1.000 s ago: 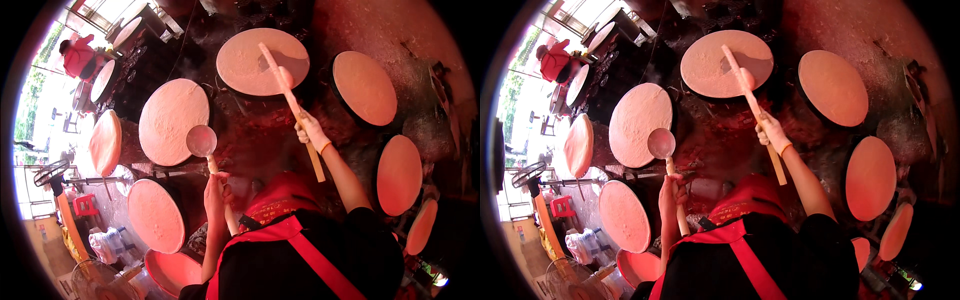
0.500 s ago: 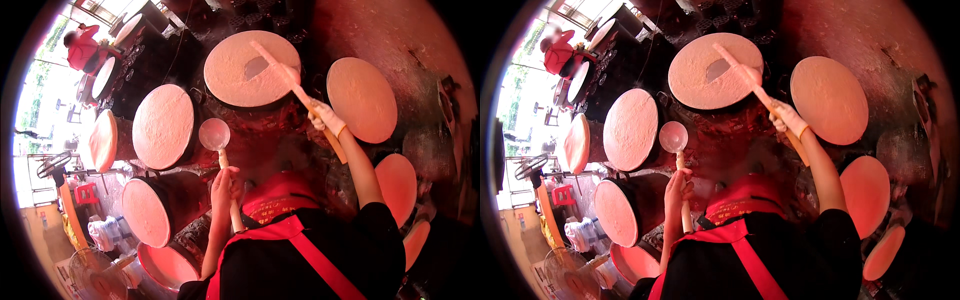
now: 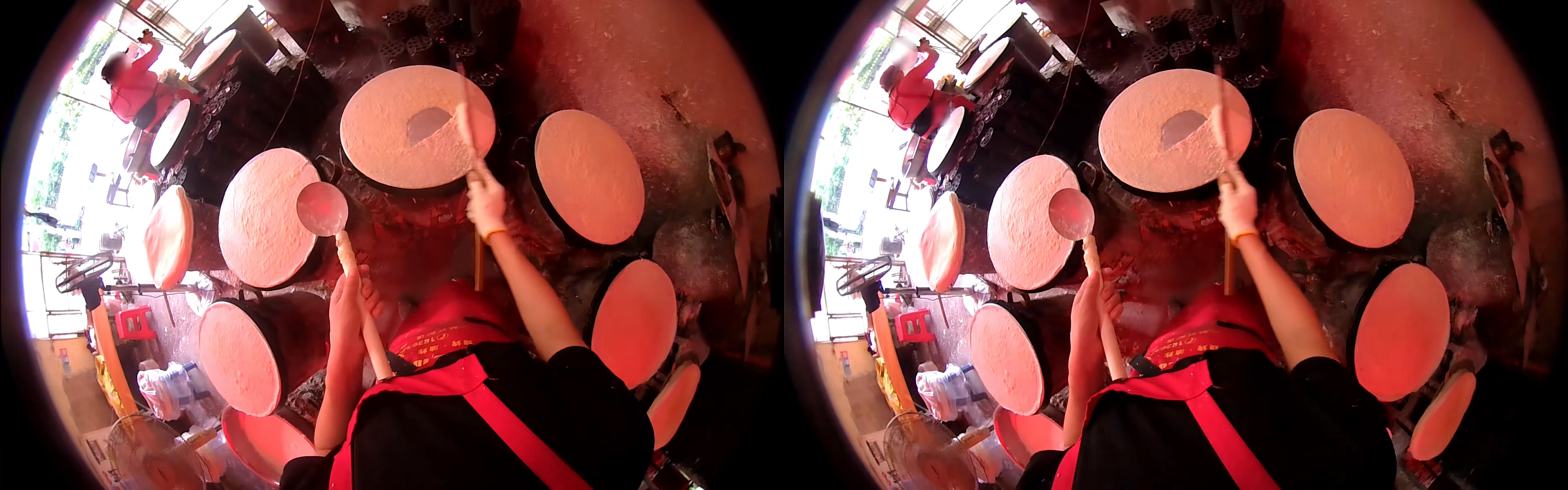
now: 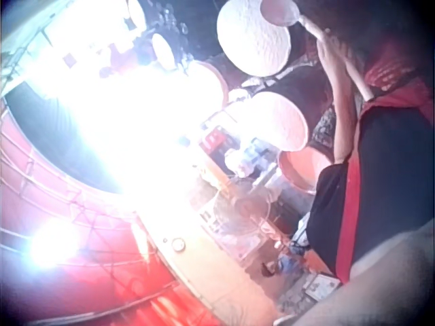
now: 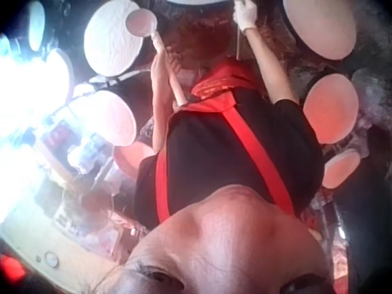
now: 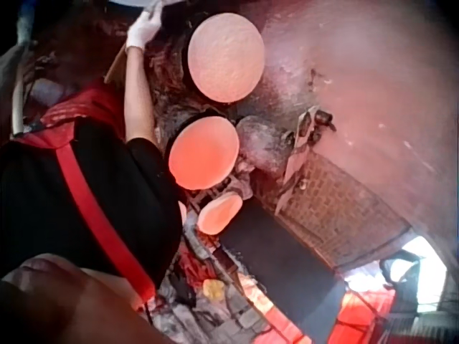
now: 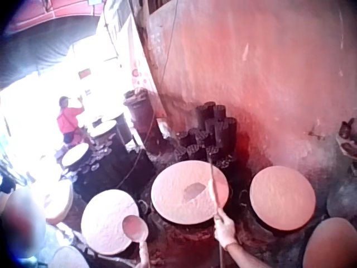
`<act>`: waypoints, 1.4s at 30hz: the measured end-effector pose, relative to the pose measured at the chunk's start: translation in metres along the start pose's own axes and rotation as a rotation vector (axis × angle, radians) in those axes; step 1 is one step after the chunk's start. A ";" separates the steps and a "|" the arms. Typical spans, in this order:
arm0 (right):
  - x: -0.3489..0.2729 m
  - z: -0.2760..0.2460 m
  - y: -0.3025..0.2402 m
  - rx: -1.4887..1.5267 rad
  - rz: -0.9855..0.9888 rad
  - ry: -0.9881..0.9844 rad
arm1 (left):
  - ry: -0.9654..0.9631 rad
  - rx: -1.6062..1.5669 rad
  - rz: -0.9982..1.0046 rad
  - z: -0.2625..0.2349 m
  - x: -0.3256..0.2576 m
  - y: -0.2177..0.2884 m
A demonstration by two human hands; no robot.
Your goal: The person pours batter onto multiple heated circular griddles with a ladle, spreads it into thin circles using a wooden tool, and removes the cooked flatbreads by hand.
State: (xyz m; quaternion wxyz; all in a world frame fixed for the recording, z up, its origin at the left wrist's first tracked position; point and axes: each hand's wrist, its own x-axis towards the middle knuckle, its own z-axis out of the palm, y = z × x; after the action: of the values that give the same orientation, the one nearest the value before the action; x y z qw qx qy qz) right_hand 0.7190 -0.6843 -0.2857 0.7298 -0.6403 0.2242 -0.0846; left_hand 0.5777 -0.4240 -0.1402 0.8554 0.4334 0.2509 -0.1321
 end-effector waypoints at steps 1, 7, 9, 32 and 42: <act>-0.001 0.017 0.008 -0.041 0.001 -0.046 | 0.014 -0.008 0.022 0.001 0.004 -0.002; -0.032 0.017 -0.034 0.090 0.223 -0.169 | -0.014 0.013 0.011 -0.014 0.008 0.007; -0.039 -0.002 -0.014 0.116 0.123 0.085 | -0.059 -0.001 -0.039 -0.020 0.009 0.005; -0.081 -0.032 -0.009 0.102 0.264 -0.048 | 0.083 0.767 0.213 0.039 0.199 -0.031; -0.035 -0.035 -0.070 0.106 0.334 -0.227 | -0.407 -0.392 -0.498 0.065 0.132 0.056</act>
State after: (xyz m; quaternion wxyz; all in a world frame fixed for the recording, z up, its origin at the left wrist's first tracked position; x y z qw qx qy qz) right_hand 0.6842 -0.7125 -0.2122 0.7868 -0.5607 0.2386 0.0985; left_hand 0.7332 -0.4446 -0.1420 0.8961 0.1522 0.1939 -0.3690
